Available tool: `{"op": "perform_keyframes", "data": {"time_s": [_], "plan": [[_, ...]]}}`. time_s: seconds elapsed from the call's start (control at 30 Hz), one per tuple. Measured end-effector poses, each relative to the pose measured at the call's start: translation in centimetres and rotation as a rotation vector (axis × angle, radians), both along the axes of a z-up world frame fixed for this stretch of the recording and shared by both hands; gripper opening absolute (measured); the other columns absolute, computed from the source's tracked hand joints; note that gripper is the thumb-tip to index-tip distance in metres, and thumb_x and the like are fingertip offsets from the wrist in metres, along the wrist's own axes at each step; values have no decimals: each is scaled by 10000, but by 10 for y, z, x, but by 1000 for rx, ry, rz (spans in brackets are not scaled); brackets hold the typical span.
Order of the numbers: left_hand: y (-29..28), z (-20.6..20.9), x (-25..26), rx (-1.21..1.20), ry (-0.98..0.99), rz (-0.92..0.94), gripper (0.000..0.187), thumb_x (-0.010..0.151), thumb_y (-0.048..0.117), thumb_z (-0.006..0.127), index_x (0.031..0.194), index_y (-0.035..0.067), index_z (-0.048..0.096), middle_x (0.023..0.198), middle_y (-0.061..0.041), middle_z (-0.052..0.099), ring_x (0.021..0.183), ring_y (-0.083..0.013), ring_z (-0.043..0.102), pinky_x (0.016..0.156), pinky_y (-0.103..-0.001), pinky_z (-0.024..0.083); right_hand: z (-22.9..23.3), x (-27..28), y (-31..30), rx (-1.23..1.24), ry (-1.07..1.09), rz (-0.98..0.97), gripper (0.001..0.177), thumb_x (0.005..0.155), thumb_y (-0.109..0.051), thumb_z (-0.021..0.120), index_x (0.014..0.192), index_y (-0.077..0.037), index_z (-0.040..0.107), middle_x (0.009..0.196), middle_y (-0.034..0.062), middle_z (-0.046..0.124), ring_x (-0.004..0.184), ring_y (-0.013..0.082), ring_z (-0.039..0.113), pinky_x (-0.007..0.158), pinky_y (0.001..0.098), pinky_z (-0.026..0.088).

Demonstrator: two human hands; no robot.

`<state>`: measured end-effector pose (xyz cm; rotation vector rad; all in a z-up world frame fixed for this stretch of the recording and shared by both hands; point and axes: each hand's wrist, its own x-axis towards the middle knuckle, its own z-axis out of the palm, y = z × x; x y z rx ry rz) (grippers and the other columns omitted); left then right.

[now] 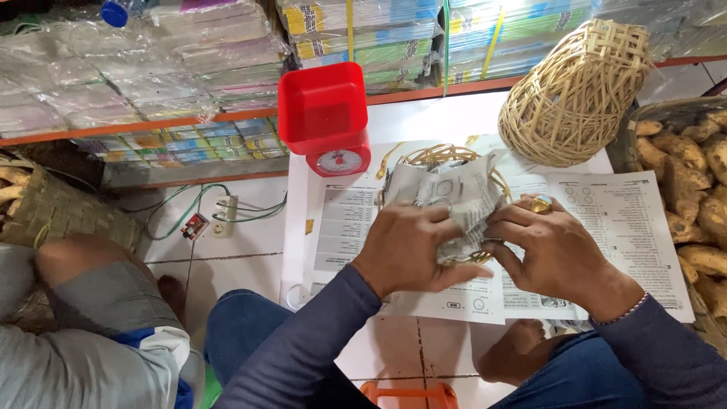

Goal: Wrapping sweet potatoes in newspaper and arranging them inside a small woven basket.

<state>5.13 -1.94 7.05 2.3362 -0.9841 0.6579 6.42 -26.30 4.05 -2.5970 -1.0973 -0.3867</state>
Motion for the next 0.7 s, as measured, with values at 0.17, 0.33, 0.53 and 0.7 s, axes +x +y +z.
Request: {"op": "perform_keyframes", "data": {"time_s": [0.17, 0.33, 0.53, 0.7], "plan": [[-39, 5, 58, -102, 477, 243, 839, 833, 701, 429, 1442, 127, 486, 1214, -73, 761, 1185, -348, 652, 945, -522, 471, -4, -2, -1, -9, -21, 15, 182, 971, -320, 612, 937, -203, 748, 1028, -64, 732, 943, 228, 692, 822, 459, 495], [-61, 17, 94, -93, 824, 367, 653, 878, 369, 538, 1514, 238, 464, 800, -102, 792, 831, -386, 739, 756, -533, 556, -6, -5, -6, -43, -75, 31, 137, 952, -297, 638, 946, -200, 735, 1043, -48, 741, 954, 236, 688, 997, 488, 485], [-53, 5, 119, -204, 1090, 403, 448, 855, 252, 472, 1259, 245, 666, 1269, -70, 733, 1046, -279, 706, 842, -409, 555, -4, -6, -4, 21, -109, 44, 130, 950, -241, 656, 933, -180, 769, 1089, -4, 755, 1046, 240, 702, 1014, 493, 489], [-45, -9, 129, 244, 536, 39, 665, 671, 878, 530, 914, 284, 707, 1003, -42, 593, 886, -203, 625, 773, -399, 499, -7, -9, -9, 35, -65, 62, 159, 962, -288, 640, 972, -158, 731, 1074, -10, 742, 967, 218, 698, 850, 444, 513]]}}
